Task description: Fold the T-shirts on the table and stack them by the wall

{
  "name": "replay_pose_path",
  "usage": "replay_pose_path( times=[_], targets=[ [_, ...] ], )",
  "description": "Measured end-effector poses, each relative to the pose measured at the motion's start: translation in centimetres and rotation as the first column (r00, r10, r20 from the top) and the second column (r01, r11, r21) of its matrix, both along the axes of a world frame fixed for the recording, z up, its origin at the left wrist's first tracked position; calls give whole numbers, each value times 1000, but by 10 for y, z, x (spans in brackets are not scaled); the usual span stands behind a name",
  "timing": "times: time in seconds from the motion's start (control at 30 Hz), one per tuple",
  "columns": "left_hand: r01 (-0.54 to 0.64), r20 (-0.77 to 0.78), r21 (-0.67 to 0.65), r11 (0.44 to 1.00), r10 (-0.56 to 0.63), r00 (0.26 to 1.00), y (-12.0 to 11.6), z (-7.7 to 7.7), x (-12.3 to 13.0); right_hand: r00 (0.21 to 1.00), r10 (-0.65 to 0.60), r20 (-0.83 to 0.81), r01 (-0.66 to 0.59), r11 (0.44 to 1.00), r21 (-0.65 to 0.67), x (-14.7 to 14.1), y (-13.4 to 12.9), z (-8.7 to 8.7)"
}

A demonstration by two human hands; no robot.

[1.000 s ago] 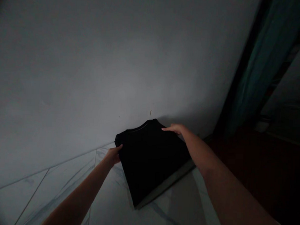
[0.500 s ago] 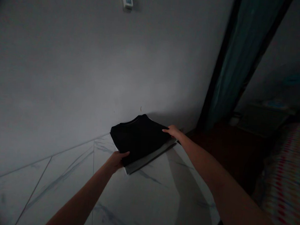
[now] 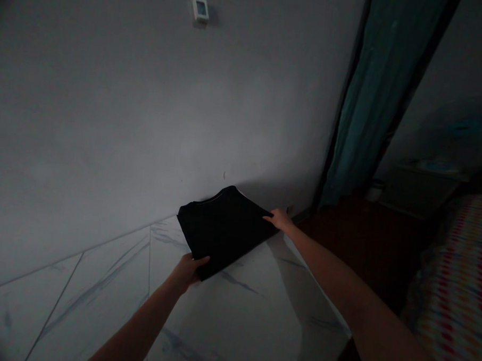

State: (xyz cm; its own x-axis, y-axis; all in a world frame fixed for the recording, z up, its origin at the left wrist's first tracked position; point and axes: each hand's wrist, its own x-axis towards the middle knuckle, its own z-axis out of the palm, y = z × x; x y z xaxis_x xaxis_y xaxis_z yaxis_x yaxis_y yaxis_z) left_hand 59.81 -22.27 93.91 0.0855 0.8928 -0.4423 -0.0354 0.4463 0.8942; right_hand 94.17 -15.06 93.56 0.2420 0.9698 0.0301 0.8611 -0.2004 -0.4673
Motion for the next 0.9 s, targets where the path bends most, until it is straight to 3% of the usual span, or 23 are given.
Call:
replay_pose_path(
  times=[0.1, 0.17, 0.23, 0.3, 0.37, 0.43, 0.53, 0.7, 0.8, 0.9],
  targets=[
    [9, -279, 19, 1000, -3, 960, -2, 0, -11, 991, -48, 129, 47, 999, 8, -6, -3, 8],
    [47, -527, 191, 981, 62, 848, -1, 3, -22, 974, -27, 225, 8, 996, 88, -17, -1, 16],
    [194, -671, 447, 873, 183, 719, 6, 9, -31, 935, 148, 321, -206, 966, 156, -35, 5, 22],
    [394, -715, 594, 702, 235, 659, 20, 16, -32, 827, 423, 369, -499, 856, 138, -56, 16, 24],
    [549, -745, 605, 577, 167, 646, 43, 21, -24, 719, 603, 346, -662, 746, 74, -77, 32, 22],
    [643, -752, 589, 490, 40, 658, 70, 19, -14, 705, 632, 323, -672, 741, 16, -92, 50, 16],
    [687, -725, 563, 460, -123, 678, 114, 9, -3, 743, 590, 314, -610, 791, -41, -100, 82, 4],
    [770, -748, 494, 404, -255, 613, 171, 3, -13, 757, 567, 325, -601, 799, 4, -91, 134, -9],
    [765, -737, 503, 402, -262, 622, 192, 10, -26, 753, 554, 354, -605, 795, 43, -90, 158, -11],
    [730, -739, 551, 404, -171, 652, 208, 12, -39, 742, 552, 381, -606, 795, 27, -98, 173, -6]
  ],
)
